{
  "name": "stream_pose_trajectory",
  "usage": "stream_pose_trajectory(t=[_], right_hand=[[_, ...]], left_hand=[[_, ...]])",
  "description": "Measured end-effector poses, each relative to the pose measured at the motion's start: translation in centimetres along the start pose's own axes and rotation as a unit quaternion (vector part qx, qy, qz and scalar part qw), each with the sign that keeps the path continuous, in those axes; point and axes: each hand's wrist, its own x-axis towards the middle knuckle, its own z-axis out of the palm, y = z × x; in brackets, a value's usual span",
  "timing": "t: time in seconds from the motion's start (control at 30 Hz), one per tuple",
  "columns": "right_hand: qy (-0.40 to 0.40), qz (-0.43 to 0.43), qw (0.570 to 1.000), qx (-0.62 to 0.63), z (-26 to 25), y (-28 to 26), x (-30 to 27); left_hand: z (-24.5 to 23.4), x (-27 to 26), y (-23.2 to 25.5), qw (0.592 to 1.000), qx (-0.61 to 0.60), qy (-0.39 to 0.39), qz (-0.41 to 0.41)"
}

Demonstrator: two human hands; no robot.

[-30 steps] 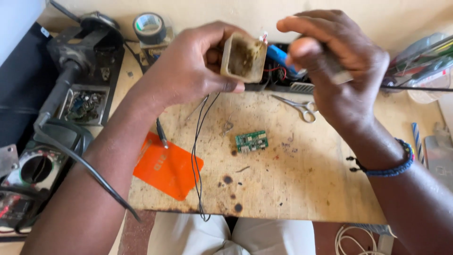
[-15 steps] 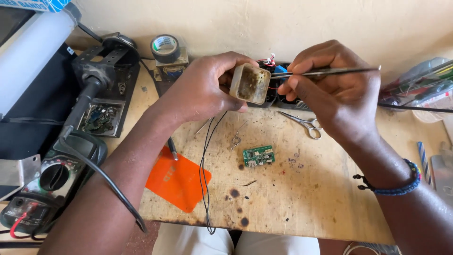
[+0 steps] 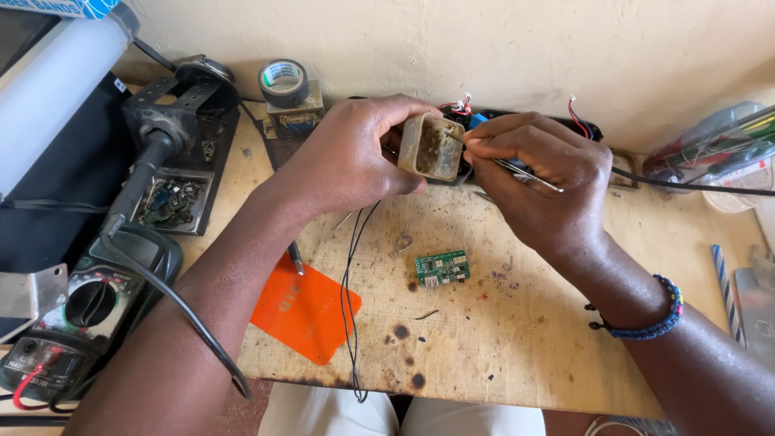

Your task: The person uses a soldering iron to apply solder to a small green circuit board. They then use tweezers to place a small component onto the board and solder it in place. The person continues to solder various points on the board and uses a thin wire to make connections.

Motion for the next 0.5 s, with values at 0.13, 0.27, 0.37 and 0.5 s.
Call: stream_pose_trajectory(t=[0.13,0.27,0.37,0.5], right_hand=[[0.008,0.02,1.0,0.01,0.36,0.3,-0.12],[0.013,0.03,0.999,0.019,0.48,0.34,-0.21],[0.025,0.047,0.998,0.043,0.54,0.38,-0.22],[0.025,0.047,0.996,0.065,0.66,0.67,-0.32]], left_hand=[[0.19,0.17,-0.83,0.999,0.017,0.016,0.042],[0.15,0.2,-0.71,0.999,0.014,0.01,0.031],[0.13,0.28,-0.64,1.0,0.019,0.011,0.003],[0.08,0.17,-0.6,1.0,0.006,0.008,0.001]])
